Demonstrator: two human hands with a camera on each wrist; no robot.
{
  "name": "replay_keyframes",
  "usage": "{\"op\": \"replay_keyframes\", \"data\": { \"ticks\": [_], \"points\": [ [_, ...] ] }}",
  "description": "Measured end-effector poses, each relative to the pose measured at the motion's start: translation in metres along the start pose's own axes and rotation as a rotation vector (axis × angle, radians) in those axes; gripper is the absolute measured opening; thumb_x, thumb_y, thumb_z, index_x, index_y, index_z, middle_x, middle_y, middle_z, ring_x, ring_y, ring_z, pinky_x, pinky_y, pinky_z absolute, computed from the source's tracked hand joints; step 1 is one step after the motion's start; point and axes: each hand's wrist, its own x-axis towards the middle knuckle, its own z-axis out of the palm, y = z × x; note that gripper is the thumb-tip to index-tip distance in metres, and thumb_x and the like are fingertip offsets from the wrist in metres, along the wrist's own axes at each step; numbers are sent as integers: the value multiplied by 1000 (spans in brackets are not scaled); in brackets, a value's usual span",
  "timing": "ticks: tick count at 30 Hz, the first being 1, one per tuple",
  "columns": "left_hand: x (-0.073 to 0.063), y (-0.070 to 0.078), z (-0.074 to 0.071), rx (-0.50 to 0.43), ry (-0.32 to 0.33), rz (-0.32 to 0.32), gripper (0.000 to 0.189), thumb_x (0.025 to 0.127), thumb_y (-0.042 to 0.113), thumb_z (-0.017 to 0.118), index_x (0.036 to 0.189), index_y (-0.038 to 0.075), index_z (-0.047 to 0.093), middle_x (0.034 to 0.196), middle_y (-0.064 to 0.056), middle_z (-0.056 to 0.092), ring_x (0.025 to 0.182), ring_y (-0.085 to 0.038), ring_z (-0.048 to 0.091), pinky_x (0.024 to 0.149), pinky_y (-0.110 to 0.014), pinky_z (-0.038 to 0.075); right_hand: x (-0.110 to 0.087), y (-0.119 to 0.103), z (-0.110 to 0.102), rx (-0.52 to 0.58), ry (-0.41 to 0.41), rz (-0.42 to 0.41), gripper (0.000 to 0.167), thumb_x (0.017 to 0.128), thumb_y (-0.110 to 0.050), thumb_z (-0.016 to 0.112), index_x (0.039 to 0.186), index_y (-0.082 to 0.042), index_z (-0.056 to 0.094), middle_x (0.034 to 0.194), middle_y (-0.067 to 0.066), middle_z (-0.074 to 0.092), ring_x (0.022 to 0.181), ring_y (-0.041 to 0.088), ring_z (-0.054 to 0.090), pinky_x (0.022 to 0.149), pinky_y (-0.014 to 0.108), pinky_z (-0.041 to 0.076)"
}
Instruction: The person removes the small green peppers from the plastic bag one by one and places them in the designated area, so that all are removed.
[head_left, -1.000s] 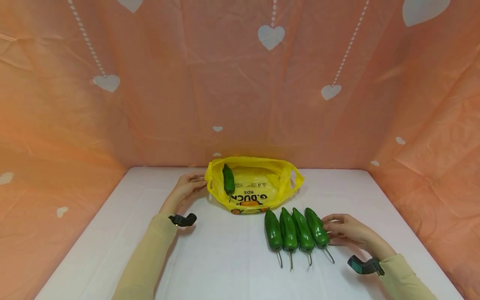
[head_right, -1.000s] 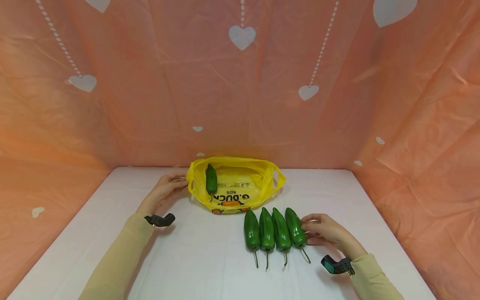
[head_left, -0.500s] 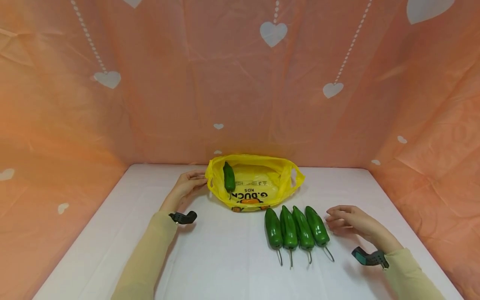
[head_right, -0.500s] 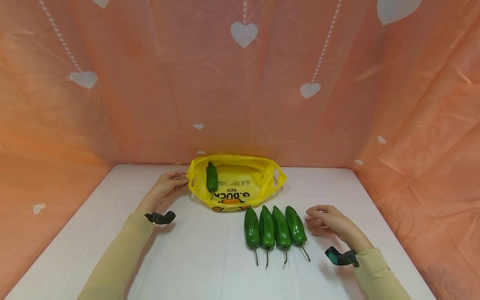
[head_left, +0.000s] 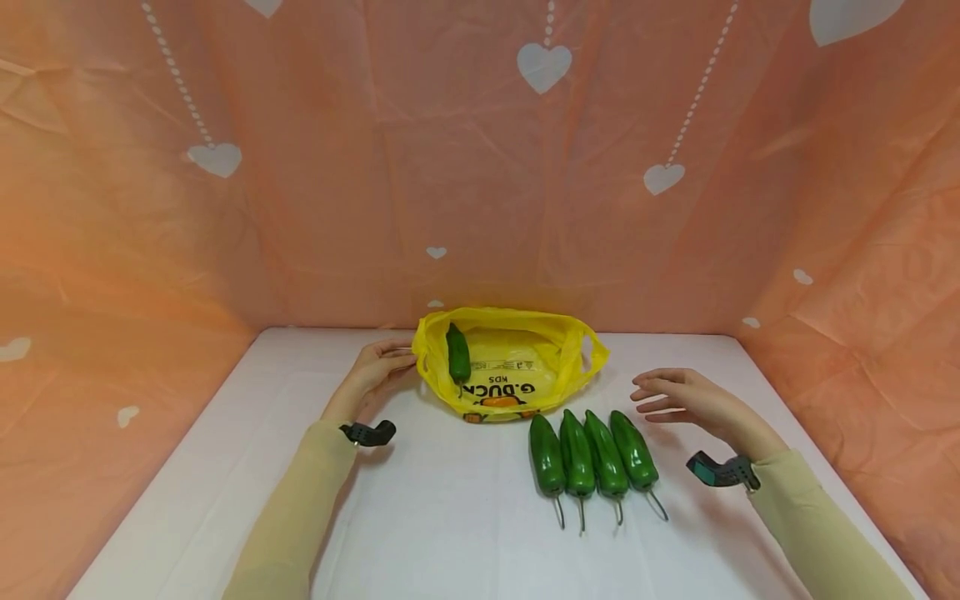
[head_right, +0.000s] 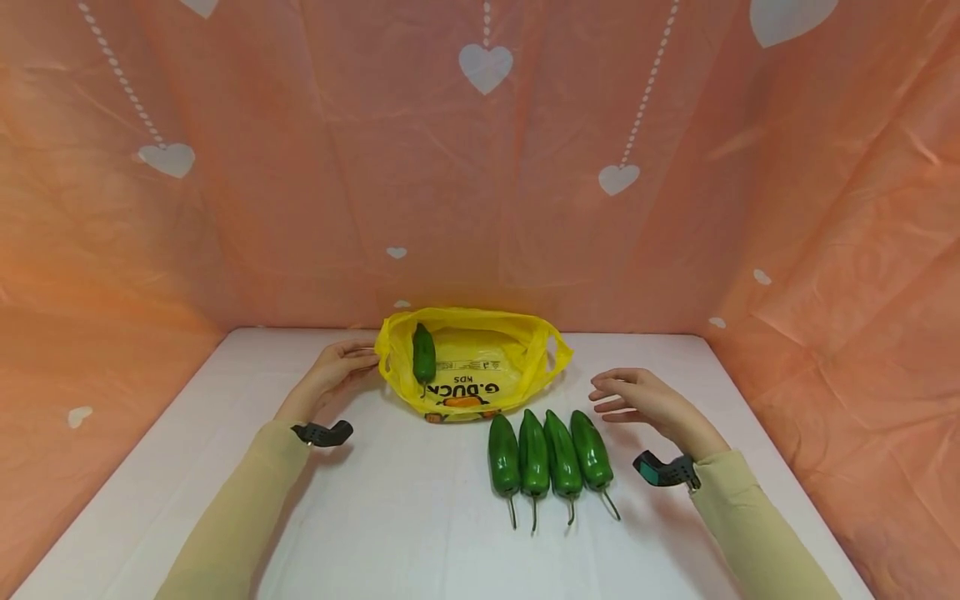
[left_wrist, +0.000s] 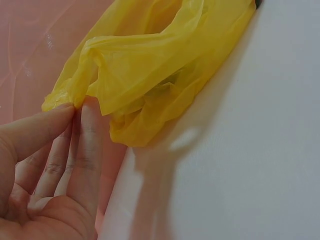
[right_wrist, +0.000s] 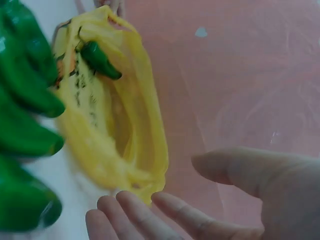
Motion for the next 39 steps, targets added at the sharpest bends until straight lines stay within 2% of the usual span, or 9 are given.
{"op": "replay_keyframes", "data": {
  "ticks": [4,9,15,18,21,25,29,34,39],
  "points": [
    [0,0,0,-21,-10,10,42,93,0,59,134,-6,49,116,-13,63,96,-15,65,97,-40,46,16,-14,1,31,-32,-9,57,102,-28,47,139,13,34,125,28,54,115,43,54,93,46,49],
    [0,0,1,19,-26,29,40,94,3,60,132,-6,51,121,-17,60,98,-17,64,98,-41,46,38,-29,8,68,-93,-30,58,102,-28,47,141,13,31,132,32,48,117,42,52,97,50,45],
    [1,-1,2,26,-27,34,41,94,2,59,134,-6,49,117,-15,62,97,-15,64,98,-41,46,68,-40,27,91,-141,-49,57,102,-29,47,140,11,33,136,32,43,121,43,48,101,52,40],
    [1,-1,2,28,-24,31,42,95,2,58,135,-6,48,115,-13,63,96,-14,64,97,-40,46,83,-44,39,137,-166,-40,55,102,-26,47,141,10,34,137,31,42,123,45,45,102,50,40],
    [1,0,3,22,-20,22,42,94,1,58,134,-6,48,113,-13,64,95,-14,65,97,-40,46,97,-46,51,194,-196,-24,51,103,-24,46,142,7,35,139,31,41,126,44,43,103,48,40],
    [2,0,4,26,-11,8,43,93,2,60,134,-6,49,111,-12,65,93,-14,65,97,-41,46,112,-48,65,274,-234,-1,47,103,-24,45,142,3,38,141,29,39,129,43,39,107,51,33],
    [4,0,4,27,6,-3,44,92,4,63,133,-4,51,110,-10,65,92,-14,66,97,-41,46,126,-53,75,361,-259,10,48,104,-22,44,144,2,35,144,29,35,132,44,35,110,54,26],
    [6,-2,4,16,10,-4,44,92,4,64,133,-4,52,109,-10,66,92,-14,66,96,-39,47,141,-53,86,474,-280,-6,49,105,-18,40,147,5,28,145,29,33,133,45,31,112,53,23],
    [7,-4,5,4,14,3,42,92,3,63,132,-5,53,104,-7,67,90,-14,67,93,-37,50,156,-51,98,612,-297,21,52,105,-16,40,148,6,21,147,29,30,135,44,28,113,51,22]
  ]
}}
